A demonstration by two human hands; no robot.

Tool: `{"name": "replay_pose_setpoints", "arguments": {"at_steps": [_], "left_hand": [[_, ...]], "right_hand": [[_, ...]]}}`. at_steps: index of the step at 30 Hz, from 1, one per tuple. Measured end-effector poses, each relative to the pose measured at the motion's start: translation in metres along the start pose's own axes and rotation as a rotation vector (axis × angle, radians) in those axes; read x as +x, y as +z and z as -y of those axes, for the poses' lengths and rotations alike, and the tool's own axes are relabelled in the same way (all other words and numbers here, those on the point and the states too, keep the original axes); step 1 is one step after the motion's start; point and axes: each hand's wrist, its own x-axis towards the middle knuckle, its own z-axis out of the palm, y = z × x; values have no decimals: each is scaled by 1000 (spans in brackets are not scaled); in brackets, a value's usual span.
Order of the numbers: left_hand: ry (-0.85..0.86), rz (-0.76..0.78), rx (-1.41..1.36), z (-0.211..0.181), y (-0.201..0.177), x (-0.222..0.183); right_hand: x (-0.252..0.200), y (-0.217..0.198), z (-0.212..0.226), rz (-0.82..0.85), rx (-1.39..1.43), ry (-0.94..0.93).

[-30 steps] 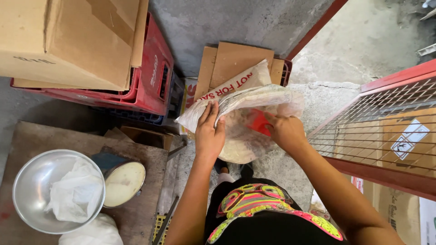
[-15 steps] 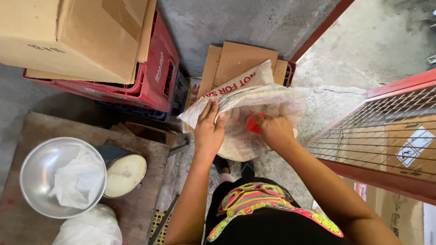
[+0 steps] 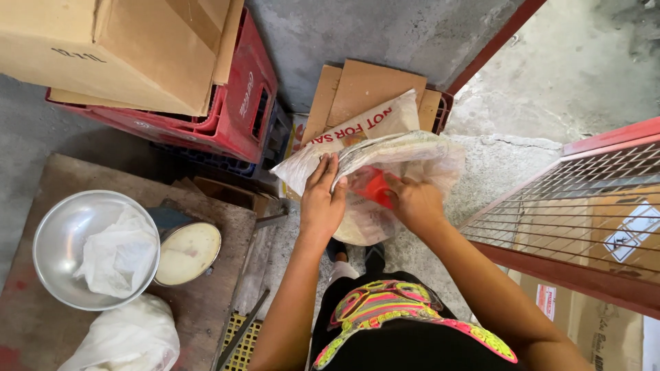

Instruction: Scooping fertilizer powder into bags and weighing them on a scale.

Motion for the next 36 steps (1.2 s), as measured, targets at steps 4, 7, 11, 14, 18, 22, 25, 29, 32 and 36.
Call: {"name": "replay_pose_setpoints", "arguments": {"at_steps": [4,7,11,14,18,22,25,29,32,36], "left_hand": [[-14,2,-10,0,4,-6],[10,-22,-18,5,11,-8],[50,-31,3,11,16,-10],[74,-44,15,14,19,-9],[94,-69,21,12,19,-13],[89,-74,58,12,20,-27],[103,-95,75,8,18,-39],[101,-161,65,-2,12,-64],[90,-196,31,-13,-2,-83],[32,-262,5,-16,-18,-112]], "right_hand": [[-14,3,-9,59,-3,45],[-19,32,-9,89,-63,31],[-13,61,0,-10,-35,-69],[-3,60,2,69,-17,-13],[-11,58,-12,-8,92,-2],[-35,44,-27,-60,251,72],[-56,17,-30,-208,260,-10],[-85,-16,-29,-49,410,186],[-102,-28,-32,-102,602,94],[-119,-43,-36,-59,623,156]]}}
